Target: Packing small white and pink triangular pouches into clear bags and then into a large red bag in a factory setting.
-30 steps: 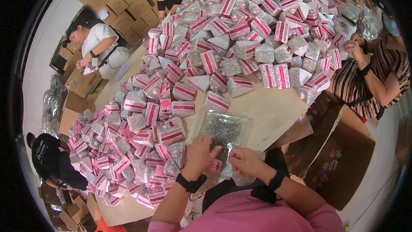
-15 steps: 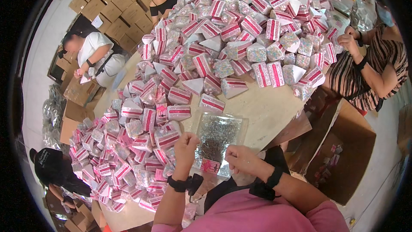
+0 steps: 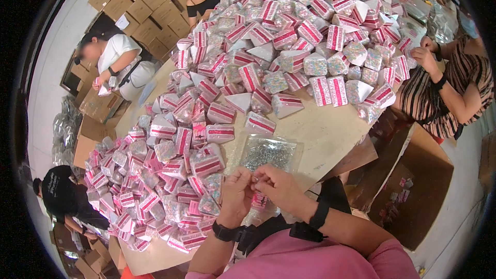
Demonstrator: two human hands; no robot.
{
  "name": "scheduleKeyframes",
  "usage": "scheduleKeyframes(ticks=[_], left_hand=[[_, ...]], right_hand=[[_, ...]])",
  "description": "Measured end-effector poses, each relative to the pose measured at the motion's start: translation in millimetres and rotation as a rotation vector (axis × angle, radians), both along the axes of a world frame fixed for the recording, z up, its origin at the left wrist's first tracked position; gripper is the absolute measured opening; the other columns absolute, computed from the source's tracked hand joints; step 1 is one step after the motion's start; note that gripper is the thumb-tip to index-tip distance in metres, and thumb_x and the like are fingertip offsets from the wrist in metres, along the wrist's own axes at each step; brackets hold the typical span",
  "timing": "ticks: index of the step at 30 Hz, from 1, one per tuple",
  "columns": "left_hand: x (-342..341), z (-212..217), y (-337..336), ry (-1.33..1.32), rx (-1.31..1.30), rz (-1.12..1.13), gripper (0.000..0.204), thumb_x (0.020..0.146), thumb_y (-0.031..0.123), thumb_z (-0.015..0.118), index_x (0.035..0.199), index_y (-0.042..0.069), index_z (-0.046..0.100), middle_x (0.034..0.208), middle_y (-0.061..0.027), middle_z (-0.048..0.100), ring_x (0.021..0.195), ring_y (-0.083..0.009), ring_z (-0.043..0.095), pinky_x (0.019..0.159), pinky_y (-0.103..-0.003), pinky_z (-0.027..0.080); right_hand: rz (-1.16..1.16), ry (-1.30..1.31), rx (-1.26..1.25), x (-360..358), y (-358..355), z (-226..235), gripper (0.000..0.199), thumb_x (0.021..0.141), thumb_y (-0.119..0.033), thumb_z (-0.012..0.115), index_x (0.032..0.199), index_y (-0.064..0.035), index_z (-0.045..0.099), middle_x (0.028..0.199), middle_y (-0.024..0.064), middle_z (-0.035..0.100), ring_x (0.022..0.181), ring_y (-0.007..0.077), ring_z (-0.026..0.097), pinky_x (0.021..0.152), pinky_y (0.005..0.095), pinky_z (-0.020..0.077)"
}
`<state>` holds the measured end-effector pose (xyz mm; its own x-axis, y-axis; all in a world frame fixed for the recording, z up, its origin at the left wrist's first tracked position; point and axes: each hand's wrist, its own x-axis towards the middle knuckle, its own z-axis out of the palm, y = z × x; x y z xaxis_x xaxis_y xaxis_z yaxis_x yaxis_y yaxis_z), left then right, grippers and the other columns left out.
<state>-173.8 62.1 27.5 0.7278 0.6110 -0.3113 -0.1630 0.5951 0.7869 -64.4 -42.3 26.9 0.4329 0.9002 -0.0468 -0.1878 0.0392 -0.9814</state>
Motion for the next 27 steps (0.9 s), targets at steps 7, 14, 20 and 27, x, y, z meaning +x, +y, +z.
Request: scheduleKeyframes(ticks=[7,14,20,27], left_hand=[[-10,-18,-2,0.136,0.187,-0.032,0.010,0.092,0.016,0.057,0.091,0.007,0.054,0.079,-0.0011,0.055,0.068,-0.0092,0.051,0.063,-0.022,0.044],[2,-1,-12,0.260,0.471,0.036,0.012,0.093,0.015,0.054,0.088,0.004,0.055,0.074,0.0016,0.054,0.064,-0.0055,0.049,0.059,-0.019,0.040],[-8,-23,3,0.354,0.627,-0.038,0.014,0.094,0.015,0.053,0.086,0.004,0.054,0.069,0.0025,0.050,0.062,-0.0041,0.045,0.055,-0.020,0.037],[-6,-23,5,0.472,0.873,0.044,0.011,0.088,0.011,0.058,0.083,0.001,0.055,0.067,-0.0019,0.051,0.063,-0.0092,0.049,0.056,-0.025,0.040]], right_hand=[[-0.007,-0.108,-0.113,0,2,2,0.008,0.086,-0.007,0.057,0.090,0.0005,0.056,0.077,0.0038,0.059,0.063,0.0088,0.057,0.058,0.0231,0.0480],[-0.021,-0.115,-0.114,5,12,-4,0.010,0.086,-0.008,0.055,0.092,0.0000,0.056,0.069,0.0051,0.057,0.056,0.0114,0.057,0.051,0.0265,0.0460],[0.009,0.095,-0.188,12,13,-1,0.010,0.087,-0.010,0.053,0.091,-0.0008,0.057,0.069,0.0056,0.057,0.057,0.0119,0.058,0.052,0.0253,0.0472],[-0.080,-0.116,-0.112,28,18,-18,0.011,0.091,-0.007,0.049,0.096,0.0004,0.056,0.070,0.0046,0.058,0.060,0.0120,0.058,0.053,0.0240,0.0482]])
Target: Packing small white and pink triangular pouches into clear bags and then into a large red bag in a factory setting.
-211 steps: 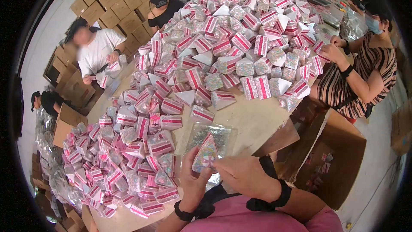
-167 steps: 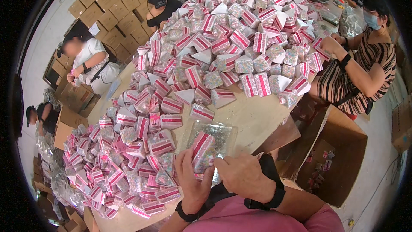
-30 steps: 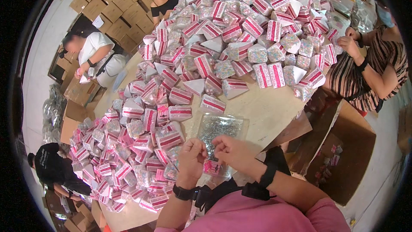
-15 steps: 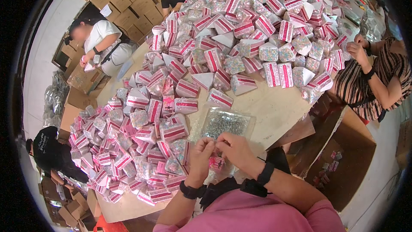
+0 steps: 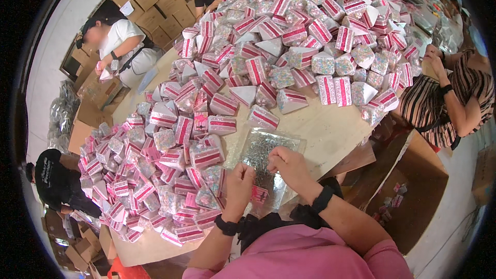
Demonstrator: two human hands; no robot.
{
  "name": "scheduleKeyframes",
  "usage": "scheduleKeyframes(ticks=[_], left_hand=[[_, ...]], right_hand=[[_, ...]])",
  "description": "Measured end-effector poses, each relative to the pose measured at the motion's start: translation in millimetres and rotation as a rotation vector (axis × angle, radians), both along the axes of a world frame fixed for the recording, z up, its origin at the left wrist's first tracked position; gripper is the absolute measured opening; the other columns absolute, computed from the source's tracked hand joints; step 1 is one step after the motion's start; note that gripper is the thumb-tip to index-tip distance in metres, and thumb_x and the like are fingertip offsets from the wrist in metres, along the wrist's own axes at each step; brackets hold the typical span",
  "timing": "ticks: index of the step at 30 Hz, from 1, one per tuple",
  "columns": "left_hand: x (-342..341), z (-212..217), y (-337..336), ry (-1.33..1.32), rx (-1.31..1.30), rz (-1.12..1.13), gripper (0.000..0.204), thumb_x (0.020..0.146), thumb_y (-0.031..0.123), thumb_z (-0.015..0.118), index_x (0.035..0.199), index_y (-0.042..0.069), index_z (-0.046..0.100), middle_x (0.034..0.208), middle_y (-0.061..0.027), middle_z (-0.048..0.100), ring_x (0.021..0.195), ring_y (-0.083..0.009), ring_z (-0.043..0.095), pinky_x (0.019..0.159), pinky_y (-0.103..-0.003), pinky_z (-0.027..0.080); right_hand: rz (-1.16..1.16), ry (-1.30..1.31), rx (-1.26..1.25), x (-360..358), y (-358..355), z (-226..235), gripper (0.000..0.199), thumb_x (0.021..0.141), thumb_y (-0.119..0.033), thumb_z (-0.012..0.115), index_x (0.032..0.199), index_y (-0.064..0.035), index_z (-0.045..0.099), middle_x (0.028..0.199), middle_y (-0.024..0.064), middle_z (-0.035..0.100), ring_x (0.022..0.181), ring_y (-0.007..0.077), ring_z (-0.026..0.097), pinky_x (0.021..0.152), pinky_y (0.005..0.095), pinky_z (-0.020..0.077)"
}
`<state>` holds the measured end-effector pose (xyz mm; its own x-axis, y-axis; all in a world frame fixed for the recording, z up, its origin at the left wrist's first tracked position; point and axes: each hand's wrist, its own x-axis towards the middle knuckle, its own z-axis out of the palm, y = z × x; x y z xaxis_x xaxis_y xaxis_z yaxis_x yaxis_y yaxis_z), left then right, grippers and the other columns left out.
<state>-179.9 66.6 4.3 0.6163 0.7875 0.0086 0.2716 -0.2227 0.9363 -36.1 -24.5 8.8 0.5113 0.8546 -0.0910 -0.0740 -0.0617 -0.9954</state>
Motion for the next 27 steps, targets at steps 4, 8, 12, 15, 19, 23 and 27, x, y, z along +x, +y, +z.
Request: scheduleKeyframes(ticks=[4,8,12,15,19,23,27], left_hand=[[8,19,-21,-0.078,0.151,0.013,0.008,0.083,0.008,0.061,0.084,0.001,0.057,0.072,-0.0070,0.055,0.065,-0.0163,0.054,0.060,-0.029,0.045],[2,9,-17,-0.073,0.138,-0.118,0.006,0.083,0.007,0.061,0.086,0.002,0.058,0.075,-0.0086,0.057,0.067,-0.0187,0.056,0.062,-0.030,0.046],[-3,31,-14,0.013,0.227,-0.109,0.006,0.085,0.005,0.060,0.089,0.000,0.059,0.076,-0.0067,0.058,0.070,-0.0129,0.055,0.064,-0.026,0.045],[-2,36,-13,0.009,0.350,-0.093,0.005,0.084,0.005,0.060,0.086,0.001,0.059,0.076,-0.0076,0.058,0.068,-0.0152,0.055,0.063,-0.027,0.044],[-10,38,-9,-0.053,0.054,-0.092,0.007,0.080,0.005,0.064,0.084,0.003,0.059,0.077,-0.0086,0.058,0.070,-0.0223,0.055,0.065,-0.033,0.044],[-27,28,16,0.237,0.658,-0.455,0.015,0.074,0.006,0.067,0.087,0.005,0.060,0.083,-0.0086,0.057,0.081,-0.0271,0.055,0.072,-0.037,0.044],[-23,24,14,0.474,0.744,-0.677,0.025,0.067,0.009,0.070,0.090,0.008,0.060,0.090,-0.0086,0.054,0.089,-0.0290,0.052,0.075,-0.039,0.044]], right_hand=[[0.102,0.129,-0.023,-1,1,6,0.013,0.090,-0.010,0.049,0.096,-0.0002,0.055,0.069,0.0058,0.059,0.058,0.0118,0.059,0.051,0.0246,0.0463],[0.203,0.163,-0.032,-7,-2,17,0.013,0.090,-0.012,0.049,0.098,-0.0009,0.052,0.070,0.0054,0.059,0.056,0.0112,0.058,0.047,0.0241,0.0437],[0.205,0.286,-0.049,-10,0,23,0.012,0.091,-0.010,0.051,0.100,-0.0012,0.051,0.074,0.0060,0.059,0.059,0.0117,0.058,0.051,0.0235,0.0479],[0.159,0.470,0.015,-12,1,18,0.012,0.090,-0.014,0.053,0.093,-0.0022,0.054,0.072,0.0063,0.060,0.058,0.0122,0.058,0.050,0.0228,0.0462],[0.166,0.485,0.037,-9,-2,22,0.011,0.090,-0.015,0.056,0.088,-0.0047,0.055,0.073,0.0065,0.061,0.061,0.0132,0.059,0.056,0.0244,0.0485],[0.114,0.444,0.062,6,-11,12,0.011,0.091,-0.016,0.056,0.085,-0.0062,0.054,0.074,0.0060,0.062,0.062,0.0134,0.059,0.058,0.0248,0.0479],[0.108,0.471,0.027,6,-19,5,0.013,0.090,-0.018,0.056,0.083,-0.0072,0.055,0.073,0.0030,0.062,0.061,0.0105,0.058,0.056,0.0227,0.0461]])
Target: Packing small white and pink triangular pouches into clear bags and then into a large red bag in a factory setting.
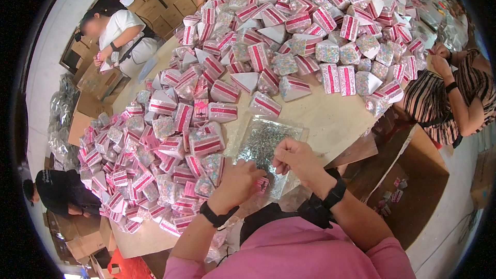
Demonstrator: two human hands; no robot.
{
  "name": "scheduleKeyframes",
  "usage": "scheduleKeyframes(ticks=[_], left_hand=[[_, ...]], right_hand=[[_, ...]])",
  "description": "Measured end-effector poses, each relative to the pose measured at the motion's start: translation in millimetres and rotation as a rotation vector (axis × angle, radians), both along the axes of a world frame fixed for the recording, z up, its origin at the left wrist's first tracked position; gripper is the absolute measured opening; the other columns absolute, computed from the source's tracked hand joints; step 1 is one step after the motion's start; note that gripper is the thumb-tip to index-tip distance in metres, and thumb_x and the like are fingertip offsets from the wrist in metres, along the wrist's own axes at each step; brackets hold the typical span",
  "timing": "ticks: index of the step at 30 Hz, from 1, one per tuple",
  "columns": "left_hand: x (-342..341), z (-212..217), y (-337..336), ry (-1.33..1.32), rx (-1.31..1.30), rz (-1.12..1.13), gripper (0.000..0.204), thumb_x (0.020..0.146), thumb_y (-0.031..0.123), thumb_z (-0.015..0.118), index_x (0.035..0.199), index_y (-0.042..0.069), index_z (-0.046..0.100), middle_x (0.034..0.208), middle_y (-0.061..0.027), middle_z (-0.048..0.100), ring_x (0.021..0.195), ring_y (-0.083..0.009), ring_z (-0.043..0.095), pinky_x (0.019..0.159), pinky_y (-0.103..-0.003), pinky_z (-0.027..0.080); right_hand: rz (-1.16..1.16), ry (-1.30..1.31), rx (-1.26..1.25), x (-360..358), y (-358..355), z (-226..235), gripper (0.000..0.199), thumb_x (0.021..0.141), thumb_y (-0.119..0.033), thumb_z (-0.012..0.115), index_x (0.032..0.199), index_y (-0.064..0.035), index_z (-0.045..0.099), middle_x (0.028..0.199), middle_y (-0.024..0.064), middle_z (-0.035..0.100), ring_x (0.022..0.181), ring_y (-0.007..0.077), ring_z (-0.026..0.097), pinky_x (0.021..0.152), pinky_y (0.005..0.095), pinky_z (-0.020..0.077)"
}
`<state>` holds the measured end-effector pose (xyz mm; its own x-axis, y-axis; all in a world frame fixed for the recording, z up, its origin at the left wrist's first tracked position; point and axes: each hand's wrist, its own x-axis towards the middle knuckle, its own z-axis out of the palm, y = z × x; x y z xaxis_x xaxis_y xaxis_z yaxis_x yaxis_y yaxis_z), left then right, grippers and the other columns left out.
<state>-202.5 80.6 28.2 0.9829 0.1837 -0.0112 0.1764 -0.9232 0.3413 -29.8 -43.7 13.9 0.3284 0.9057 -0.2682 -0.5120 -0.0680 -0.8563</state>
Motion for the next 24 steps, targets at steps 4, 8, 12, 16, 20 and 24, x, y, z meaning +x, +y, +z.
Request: scheduleKeyframes(ticks=[4,8,12,16,20,24], left_hand=[[8,-3,-3,0.052,0.039,-0.050,0.027,0.067,0.010,0.069,0.091,0.009,0.058,0.090,-0.0084,0.051,0.090,-0.0285,0.050,0.073,-0.040,0.043],[9,-6,-3,0.044,0.020,-0.105,0.022,0.069,0.010,0.066,0.090,0.009,0.057,0.088,-0.0089,0.051,0.086,-0.0287,0.050,0.072,-0.040,0.043],[9,-4,3,0.035,-0.044,-0.133,0.017,0.071,0.010,0.065,0.086,0.007,0.057,0.085,-0.0105,0.052,0.084,-0.0307,0.052,0.071,-0.040,0.043],[6,0,18,-0.014,-0.185,-0.108,0.013,0.074,0.008,0.063,0.084,0.003,0.057,0.082,-0.0114,0.054,0.082,-0.0300,0.054,0.070,-0.039,0.044],[5,11,29,-0.106,-0.539,0.112,0.007,0.083,0.008,0.061,0.086,0.003,0.057,0.078,-0.0055,0.056,0.076,-0.0188,0.056,0.068,-0.029,0.045],[1,0,31,-0.310,-1.078,0.497,0.010,0.092,0.011,0.054,0.086,0.004,0.055,0.076,0.0022,0.058,0.060,-0.0039,0.050,0.055,-0.020,0.040]], right_hand=[[0.005,0.047,-0.024,-5,-4,-2,0.013,0.091,-0.018,0.056,0.084,-0.0077,0.055,0.073,0.0028,0.061,0.060,0.0102,0.058,0.056,0.0228,0.0460],[-0.028,0.050,-0.052,-2,-7,-7,0.013,0.091,-0.019,0.056,0.084,-0.0079,0.055,0.073,0.0026,0.061,0.060,0.0102,0.058,0.056,0.0228,0.0461],[-0.041,0.054,-0.046,-2,-7,-9,0.013,0.091,-0.019,0.056,0.084,-0.0077,0.055,0.072,0.0024,0.061,0.059,0.0103,0.058,0.056,0.0229,0.0464],[-0.058,0.046,-0.053,-5,-4,-10,0.011,0.091,-0.017,0.056,0.085,-0.0074,0.055,0.073,0.0027,0.061,0.059,0.0102,0.058,0.054,0.0227,0.0461],[-0.091,0.003,-0.056,-3,-3,-16,0.008,0.090,-0.014,0.055,0.087,-0.0071,0.055,0.073,0.0034,0.062,0.058,0.0102,0.057,0.052,0.0227,0.0458],[-0.090,-0.065,-0.061,-5,-1,-14,0.006,0.087,-0.011,0.056,0.088,-0.0058,0.055,0.073,0.0039,0.061,0.059,0.0102,0.058,0.052,0.0225,0.0457]])
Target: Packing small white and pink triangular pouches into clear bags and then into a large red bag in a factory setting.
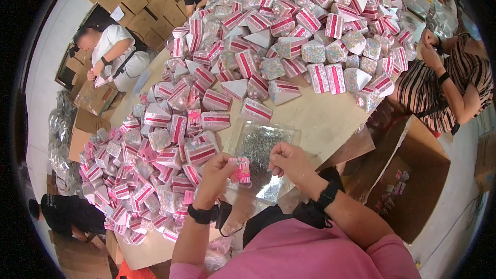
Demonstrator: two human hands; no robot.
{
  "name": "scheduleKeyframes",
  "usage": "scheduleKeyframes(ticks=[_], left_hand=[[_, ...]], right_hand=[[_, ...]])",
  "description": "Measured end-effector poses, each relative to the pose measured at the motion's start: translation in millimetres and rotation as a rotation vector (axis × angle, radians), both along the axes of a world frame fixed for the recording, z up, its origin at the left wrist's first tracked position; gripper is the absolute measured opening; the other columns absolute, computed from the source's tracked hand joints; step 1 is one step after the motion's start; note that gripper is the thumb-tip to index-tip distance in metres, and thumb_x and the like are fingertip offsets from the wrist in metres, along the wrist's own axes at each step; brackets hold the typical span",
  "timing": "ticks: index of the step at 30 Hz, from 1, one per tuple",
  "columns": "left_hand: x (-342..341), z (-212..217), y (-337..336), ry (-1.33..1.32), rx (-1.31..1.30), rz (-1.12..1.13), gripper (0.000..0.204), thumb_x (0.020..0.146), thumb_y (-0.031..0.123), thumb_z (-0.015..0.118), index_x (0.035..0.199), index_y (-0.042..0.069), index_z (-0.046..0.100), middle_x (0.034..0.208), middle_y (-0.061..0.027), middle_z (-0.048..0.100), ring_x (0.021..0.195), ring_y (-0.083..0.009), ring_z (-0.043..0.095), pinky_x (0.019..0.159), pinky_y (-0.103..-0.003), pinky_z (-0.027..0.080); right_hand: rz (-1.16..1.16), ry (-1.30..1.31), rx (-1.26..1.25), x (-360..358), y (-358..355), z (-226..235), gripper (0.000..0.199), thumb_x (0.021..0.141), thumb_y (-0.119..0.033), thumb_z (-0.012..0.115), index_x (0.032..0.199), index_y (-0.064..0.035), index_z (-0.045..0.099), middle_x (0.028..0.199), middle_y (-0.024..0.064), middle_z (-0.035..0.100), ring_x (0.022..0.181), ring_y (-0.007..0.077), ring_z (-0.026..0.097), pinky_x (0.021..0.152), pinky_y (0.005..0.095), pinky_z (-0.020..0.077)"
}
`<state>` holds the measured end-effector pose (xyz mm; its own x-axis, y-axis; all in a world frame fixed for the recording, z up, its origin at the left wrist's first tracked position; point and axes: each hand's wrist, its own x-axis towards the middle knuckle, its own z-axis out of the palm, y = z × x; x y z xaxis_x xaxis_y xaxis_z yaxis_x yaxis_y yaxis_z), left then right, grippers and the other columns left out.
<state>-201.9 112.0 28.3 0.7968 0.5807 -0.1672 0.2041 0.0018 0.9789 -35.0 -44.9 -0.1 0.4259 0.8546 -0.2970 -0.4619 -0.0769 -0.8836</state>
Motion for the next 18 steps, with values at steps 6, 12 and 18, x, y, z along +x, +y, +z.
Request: scheduleKeyframes(ticks=[6,12,18], left_hand=[[6,11,-21,-0.164,-0.506,0.322,0.006,0.092,0.012,0.053,0.093,0.006,0.052,0.080,-0.0036,0.061,0.065,-0.0114,0.059,0.055,-0.026,0.050],[13,13,-36,-0.191,-0.510,0.427,0.010,0.092,0.015,0.053,0.096,0.005,0.051,0.081,-0.0057,0.061,0.065,-0.0160,0.062,0.052,-0.029,0.051],[14,0,-44,-0.193,-0.599,0.457,0.012,0.091,0.014,0.053,0.097,0.004,0.051,0.081,-0.0081,0.061,0.064,-0.0194,0.062,0.051,-0.029,0.051]], right_hand=[[0.033,-0.009,0.019,-5,3,10,0.005,0.085,-0.004,0.057,0.089,-0.0032,0.054,0.073,0.0051,0.061,0.061,0.0111,0.060,0.054,0.0229,0.0481],[0.104,0.016,0.051,-25,2,10,0.007,0.084,-0.007,0.061,0.089,-0.0027,0.057,0.078,0.0051,0.062,0.066,0.0110,0.059,0.061,0.0238,0.0476],[-0.028,0.022,0.225,-33,5,22,0.007,0.085,-0.007,0.061,0.090,-0.0028,0.059,0.102,0.0086,0.059,0.088,0.0126,0.054,0.081,0.0272,0.0440]])
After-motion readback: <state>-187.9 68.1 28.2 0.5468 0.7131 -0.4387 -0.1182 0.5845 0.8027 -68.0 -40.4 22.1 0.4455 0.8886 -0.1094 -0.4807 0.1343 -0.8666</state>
